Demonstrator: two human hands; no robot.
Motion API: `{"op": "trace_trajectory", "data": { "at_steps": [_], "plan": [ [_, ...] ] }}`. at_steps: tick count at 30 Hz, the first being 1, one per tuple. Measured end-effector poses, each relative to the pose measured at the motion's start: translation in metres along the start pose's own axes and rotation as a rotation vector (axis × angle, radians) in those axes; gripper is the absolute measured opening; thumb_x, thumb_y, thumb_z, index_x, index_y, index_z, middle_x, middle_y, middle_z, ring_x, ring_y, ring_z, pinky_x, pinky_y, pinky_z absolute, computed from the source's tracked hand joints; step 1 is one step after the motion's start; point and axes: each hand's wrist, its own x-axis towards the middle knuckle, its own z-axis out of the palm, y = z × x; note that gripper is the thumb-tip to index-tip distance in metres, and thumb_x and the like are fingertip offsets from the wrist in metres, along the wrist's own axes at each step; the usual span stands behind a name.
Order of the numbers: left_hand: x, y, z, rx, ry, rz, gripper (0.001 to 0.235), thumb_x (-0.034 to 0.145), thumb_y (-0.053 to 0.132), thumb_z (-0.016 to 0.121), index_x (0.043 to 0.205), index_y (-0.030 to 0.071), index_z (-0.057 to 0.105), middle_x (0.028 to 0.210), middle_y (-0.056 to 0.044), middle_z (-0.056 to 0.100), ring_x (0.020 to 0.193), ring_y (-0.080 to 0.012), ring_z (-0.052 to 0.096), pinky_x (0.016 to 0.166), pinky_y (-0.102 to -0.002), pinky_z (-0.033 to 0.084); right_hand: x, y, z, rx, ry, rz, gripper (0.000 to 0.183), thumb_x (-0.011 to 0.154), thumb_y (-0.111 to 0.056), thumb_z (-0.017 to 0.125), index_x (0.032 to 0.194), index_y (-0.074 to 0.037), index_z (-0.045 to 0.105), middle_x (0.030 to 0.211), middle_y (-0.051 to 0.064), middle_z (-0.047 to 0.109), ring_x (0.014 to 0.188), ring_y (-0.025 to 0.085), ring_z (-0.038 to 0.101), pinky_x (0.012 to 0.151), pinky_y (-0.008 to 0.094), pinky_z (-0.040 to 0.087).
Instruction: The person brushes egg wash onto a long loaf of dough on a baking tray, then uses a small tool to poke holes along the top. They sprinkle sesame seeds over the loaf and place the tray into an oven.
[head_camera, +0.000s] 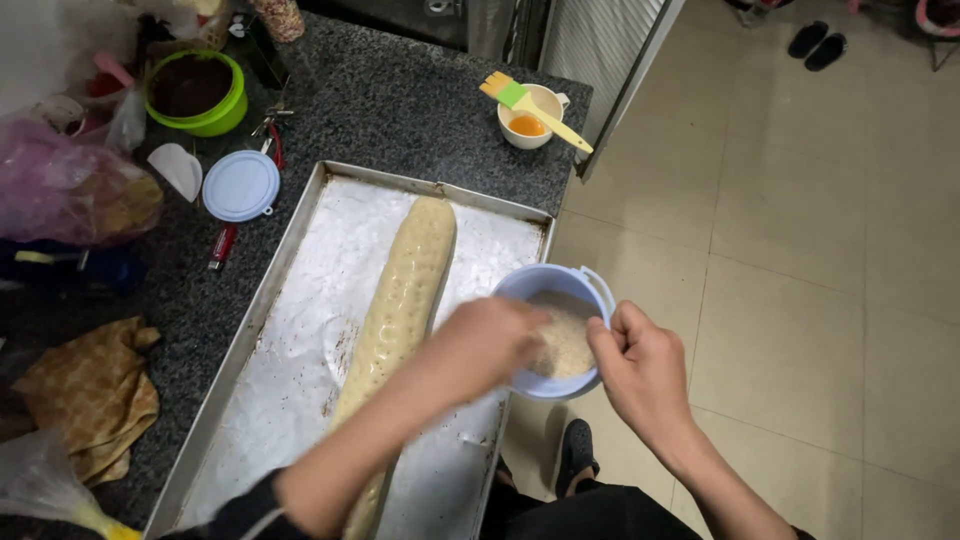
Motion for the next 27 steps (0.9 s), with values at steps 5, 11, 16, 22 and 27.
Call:
{"op": "trace_trajectory", "data": {
  "at_steps": [5,11,16,22,27],
  "plan": [
    [0.016,-0.034,0.088,0.407,-0.024,0.219,0.013,0.095,0.017,0.076,0.094,0.008,0.086,0.089,-0.015,0.083,0.081,-0.0402,0.083,0.069,-0.054,0.068,-0.008,-0.004,0.012,-0.007,-0.050,-0.024,0.044,0.100,-0.020,0.076,0.065,-0.008,0.053,0.044,0.017,0.052,0.049,0.025,0.048,0.052,0.038,0.042],
    [0.000,-0.016,0.063,0.349,-0.056,0.273,0.013,0.092,0.007,0.074,0.086,0.009,0.085,0.079,-0.016,0.082,0.074,-0.0398,0.082,0.065,-0.050,0.066,-0.012,0.003,0.024,-0.035,-0.107,-0.043,0.044,0.100,-0.022,0.076,0.066,-0.009,0.053,0.045,0.018,0.051,0.048,0.033,0.051,0.053,0.041,0.045],
    [-0.016,-0.033,-0.003,-0.612,0.010,-0.139,0.024,0.100,0.007,0.079,0.119,-0.004,0.087,0.098,-0.026,0.087,0.087,-0.0338,0.086,0.080,-0.045,0.072,-0.009,0.004,0.026,-0.020,-0.105,-0.036,0.044,0.101,-0.023,0.076,0.067,-0.008,0.053,0.046,0.017,0.053,0.049,0.032,0.053,0.053,0.041,0.047],
    [-0.006,-0.074,-0.100,-0.488,0.372,-0.153,0.018,0.105,0.006,0.080,0.120,-0.001,0.086,0.093,-0.022,0.087,0.085,-0.0258,0.084,0.080,-0.042,0.072,-0.005,-0.006,0.019,-0.008,-0.090,0.001,0.043,0.102,-0.018,0.074,0.067,-0.006,0.052,0.047,0.018,0.048,0.051,0.027,0.047,0.054,0.041,0.043],
    [0.033,-0.147,-0.101,-0.146,0.314,-0.200,0.019,0.094,0.005,0.083,0.112,0.001,0.088,0.091,-0.021,0.086,0.089,-0.0371,0.086,0.080,-0.046,0.070,-0.007,0.005,0.016,-0.035,-0.098,0.050,0.043,0.101,-0.021,0.075,0.068,-0.007,0.051,0.049,0.020,0.048,0.054,0.028,0.045,0.056,0.042,0.044]
  ]
}}
